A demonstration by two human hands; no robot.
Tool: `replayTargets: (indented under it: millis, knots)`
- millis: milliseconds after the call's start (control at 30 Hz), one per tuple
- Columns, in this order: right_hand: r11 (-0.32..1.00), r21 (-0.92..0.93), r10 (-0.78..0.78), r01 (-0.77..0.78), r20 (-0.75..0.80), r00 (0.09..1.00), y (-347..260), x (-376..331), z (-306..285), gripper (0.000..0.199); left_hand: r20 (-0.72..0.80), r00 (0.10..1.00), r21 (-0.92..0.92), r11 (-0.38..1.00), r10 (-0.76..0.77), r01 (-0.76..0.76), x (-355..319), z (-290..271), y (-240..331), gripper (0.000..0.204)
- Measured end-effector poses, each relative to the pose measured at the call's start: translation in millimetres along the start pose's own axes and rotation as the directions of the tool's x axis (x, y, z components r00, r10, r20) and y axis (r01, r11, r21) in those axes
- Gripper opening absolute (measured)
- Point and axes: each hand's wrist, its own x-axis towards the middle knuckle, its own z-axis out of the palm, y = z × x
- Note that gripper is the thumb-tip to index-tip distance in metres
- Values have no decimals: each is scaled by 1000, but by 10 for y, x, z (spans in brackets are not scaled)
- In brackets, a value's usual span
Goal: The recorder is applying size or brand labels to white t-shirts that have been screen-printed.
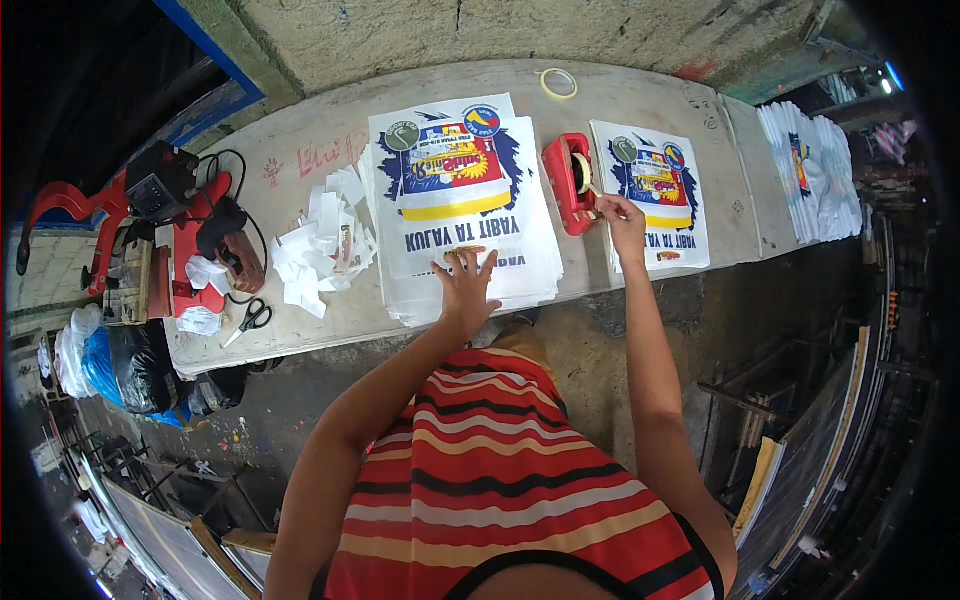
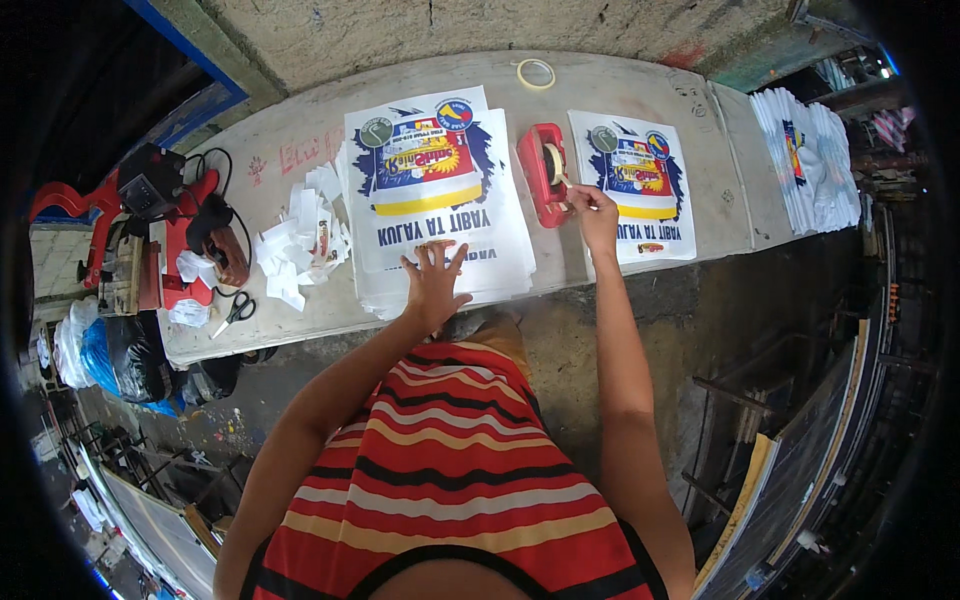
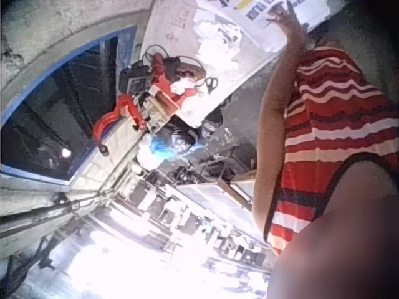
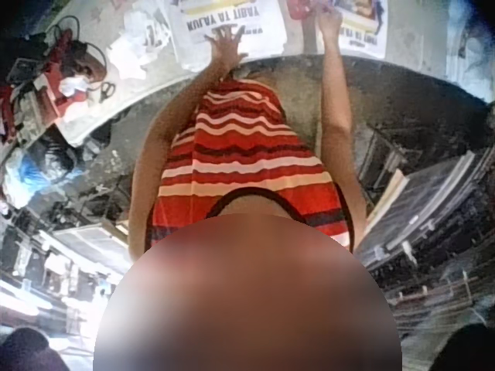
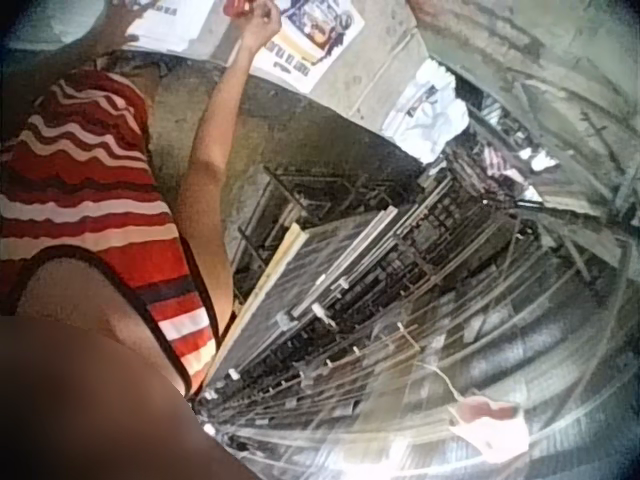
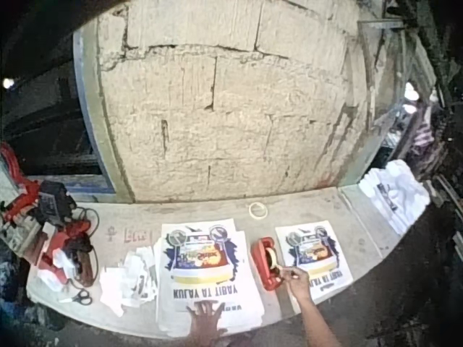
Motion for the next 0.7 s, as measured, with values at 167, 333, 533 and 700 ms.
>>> replayTargets:
  millis: [167,333,533,700]
  knots:
    - [986,83,139,-148,100,985,-124,72,18,20,24,1000,64,998,3,-4,8,9,-10,101]
    - [978,-121,180,-171,76,981,-141,-17,-52,13,52,998,104,995,-18,13,16,-11,12,102]
    - [971,-105,227,-214,135,964,-56,-77,-119,14,46,999,54,998,-15,12,29,10,9,102]
    - [918,278,259,-285,125,958,124,-193,-66,11,53,998,52,998,-22,19,32,10,12,102]
